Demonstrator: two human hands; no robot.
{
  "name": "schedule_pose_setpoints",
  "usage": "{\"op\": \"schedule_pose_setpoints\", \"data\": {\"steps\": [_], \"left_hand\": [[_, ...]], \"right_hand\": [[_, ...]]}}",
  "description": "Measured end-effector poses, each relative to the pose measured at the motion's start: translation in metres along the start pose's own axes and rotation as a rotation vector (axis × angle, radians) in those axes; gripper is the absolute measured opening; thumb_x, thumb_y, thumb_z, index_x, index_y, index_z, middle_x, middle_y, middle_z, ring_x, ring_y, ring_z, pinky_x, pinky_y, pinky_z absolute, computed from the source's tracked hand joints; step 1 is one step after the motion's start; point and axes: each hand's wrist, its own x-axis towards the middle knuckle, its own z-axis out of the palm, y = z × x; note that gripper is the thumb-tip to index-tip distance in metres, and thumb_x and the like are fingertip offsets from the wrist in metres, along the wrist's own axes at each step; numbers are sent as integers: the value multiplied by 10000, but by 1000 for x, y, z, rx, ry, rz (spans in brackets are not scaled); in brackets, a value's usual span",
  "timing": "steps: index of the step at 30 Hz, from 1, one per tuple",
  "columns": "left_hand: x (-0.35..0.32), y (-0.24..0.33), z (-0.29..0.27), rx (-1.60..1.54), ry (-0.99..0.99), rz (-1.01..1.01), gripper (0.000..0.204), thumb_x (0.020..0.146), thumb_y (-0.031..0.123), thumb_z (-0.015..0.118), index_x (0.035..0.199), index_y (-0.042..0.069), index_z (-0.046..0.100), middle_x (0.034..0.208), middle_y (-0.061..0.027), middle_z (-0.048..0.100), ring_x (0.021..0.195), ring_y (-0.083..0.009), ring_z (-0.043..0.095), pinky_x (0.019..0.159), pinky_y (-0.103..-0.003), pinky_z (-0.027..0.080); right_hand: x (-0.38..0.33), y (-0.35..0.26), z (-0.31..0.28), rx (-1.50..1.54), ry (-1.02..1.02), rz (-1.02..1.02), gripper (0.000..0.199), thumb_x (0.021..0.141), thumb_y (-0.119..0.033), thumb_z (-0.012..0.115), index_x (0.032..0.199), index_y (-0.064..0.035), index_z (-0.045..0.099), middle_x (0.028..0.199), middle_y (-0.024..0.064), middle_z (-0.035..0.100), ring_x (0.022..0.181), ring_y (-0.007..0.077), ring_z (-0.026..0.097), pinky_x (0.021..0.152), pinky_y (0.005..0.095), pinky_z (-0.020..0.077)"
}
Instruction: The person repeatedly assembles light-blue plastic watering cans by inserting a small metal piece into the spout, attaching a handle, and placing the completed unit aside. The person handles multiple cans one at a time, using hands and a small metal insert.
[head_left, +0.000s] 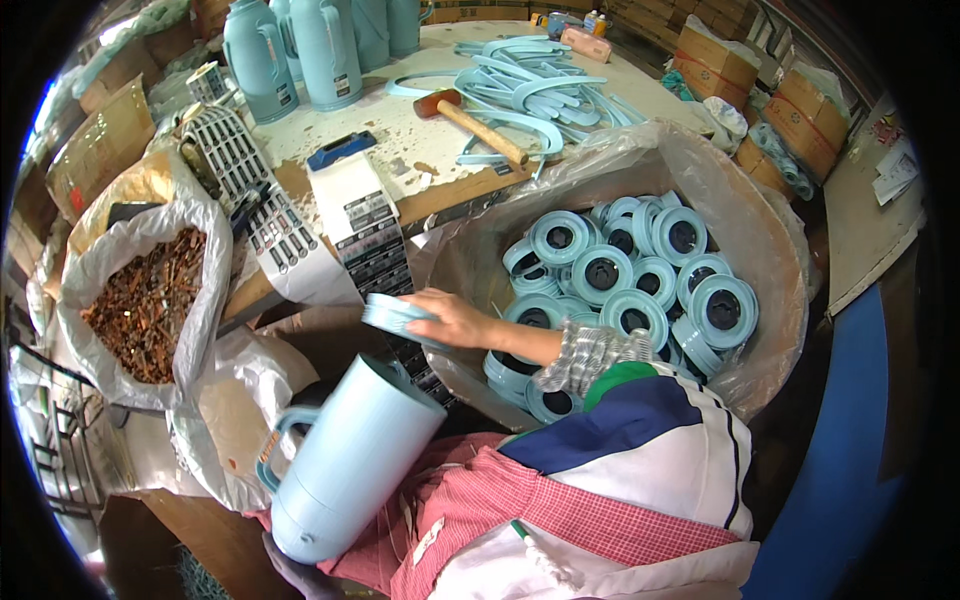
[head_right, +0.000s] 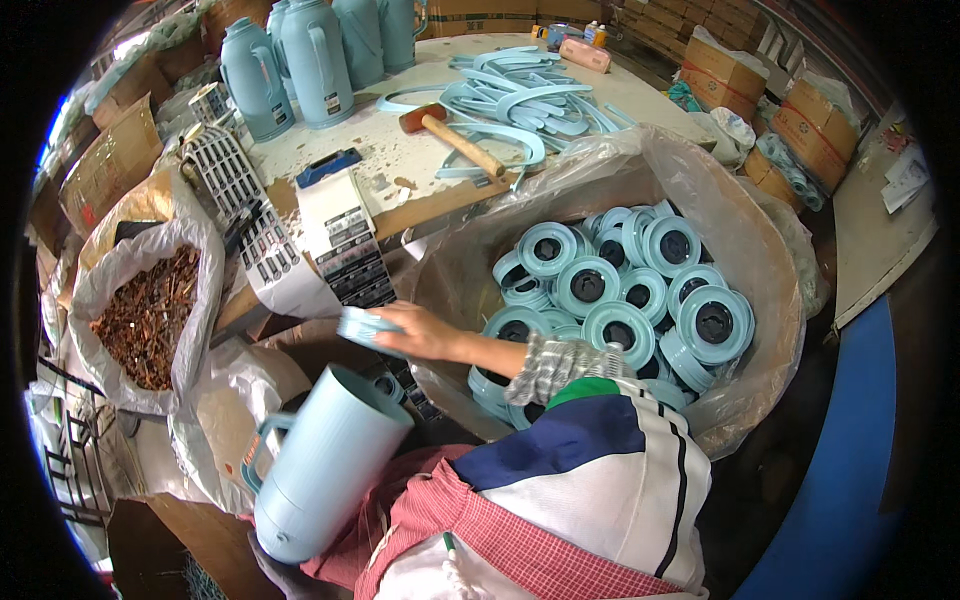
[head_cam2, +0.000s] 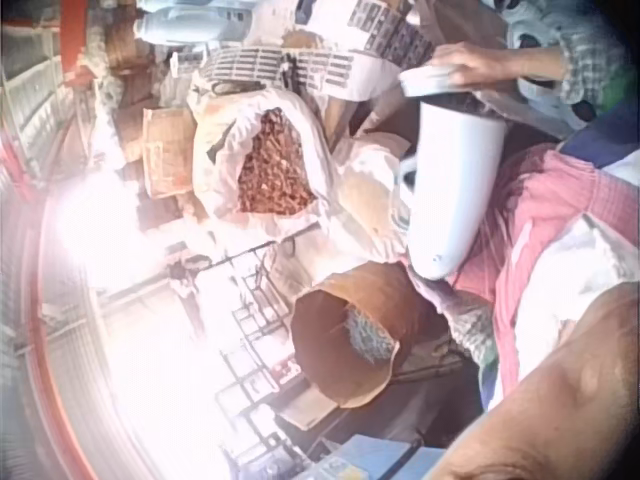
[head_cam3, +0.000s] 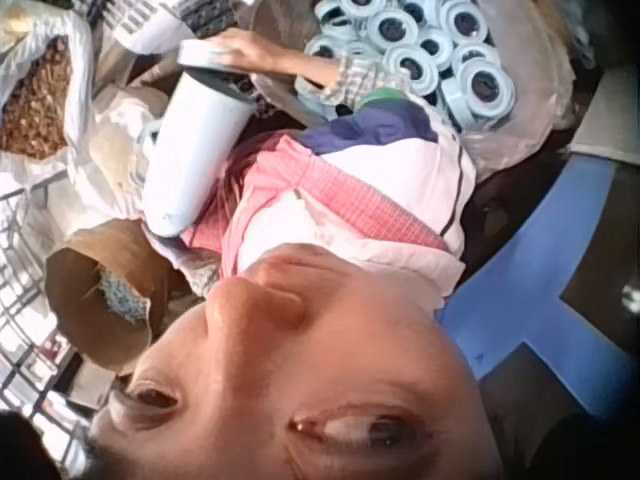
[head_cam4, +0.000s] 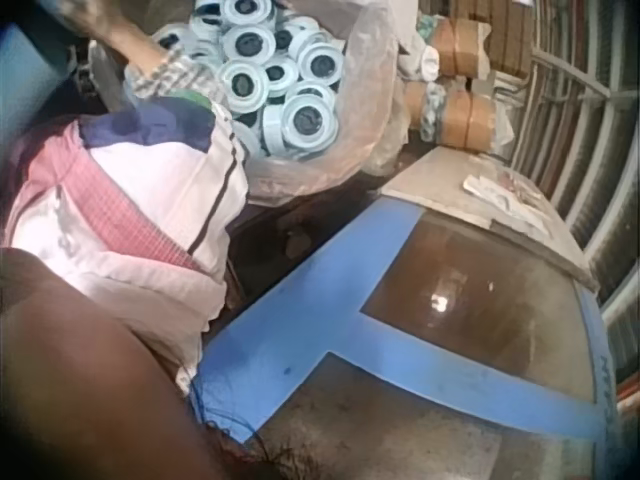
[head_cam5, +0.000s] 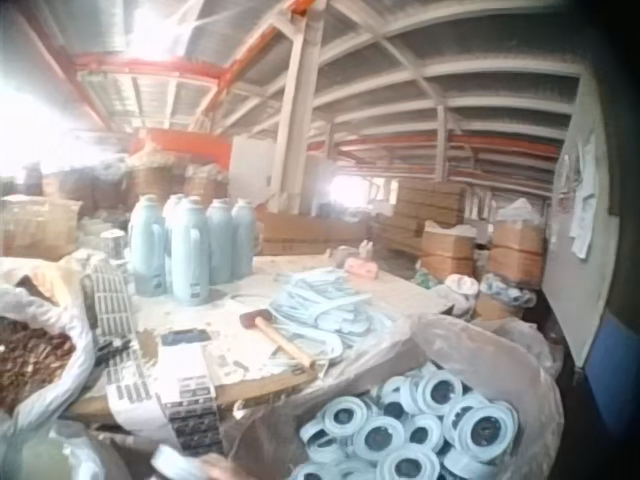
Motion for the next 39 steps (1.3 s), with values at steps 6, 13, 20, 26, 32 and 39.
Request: {"op": "schedule_pose_setpoints", "data": {"steps": [6,13,20,26,32,39], "left_hand": [[-20,17,0,-396,124,-254,538,974,449,360,1368,91,442,1307,-105,539,1145,-296,550,937,-427,454],[-55,0,-54,-290,182,-308,551,967,483,367,1312,70,486,1252,-115,570,1148,-279,535,935,-409,449],[-59,122,-12,-210,148,286,453,953,374,407,1194,18,550,1141,-140,601,1089,-265,541,926,-376,435],[-62,200,42,618,-9,566,387,939,285,430,1143,-16,563,1105,-164,606,1059,-279,554,913,-382,444],[-92,252,74,1239,-217,953,322,924,196,453,1092,-50,576,1070,-187,611,1028,-293,567,899,-387,453],[-78,308,114,1419,-477,1181,248,906,91,481,1033,-90,591,1029,-215,618,992,-309,583,883,-394,464]], "right_hand": [[62,-109,42,89,184,-505,377,757,-183,692,1093,-16,656,830,80,589,764,243,536,681,341,444],[62,-160,59,193,-2,-782,416,639,-172,764,1023,-28,694,792,80,585,710,230,536,634,336,441],[80,-49,154,935,-127,366,276,887,-273,634,1018,-34,677,889,53,657,783,129,600,719,302,500],[81,-23,209,1118,-810,892,432,940,-419,544,1086,-27,652,1027,83,663,902,150,626,821,339,517],[82,-102,136,722,116,-74,336,1011,-299,428,1218,-39,473,1036,24,557,922,90,516,824,259,438],[35,-30,162,408,-1139,554,233,874,-249,607,1006,-63,654,950,66,633,838,176,591,794,342,499]]}}
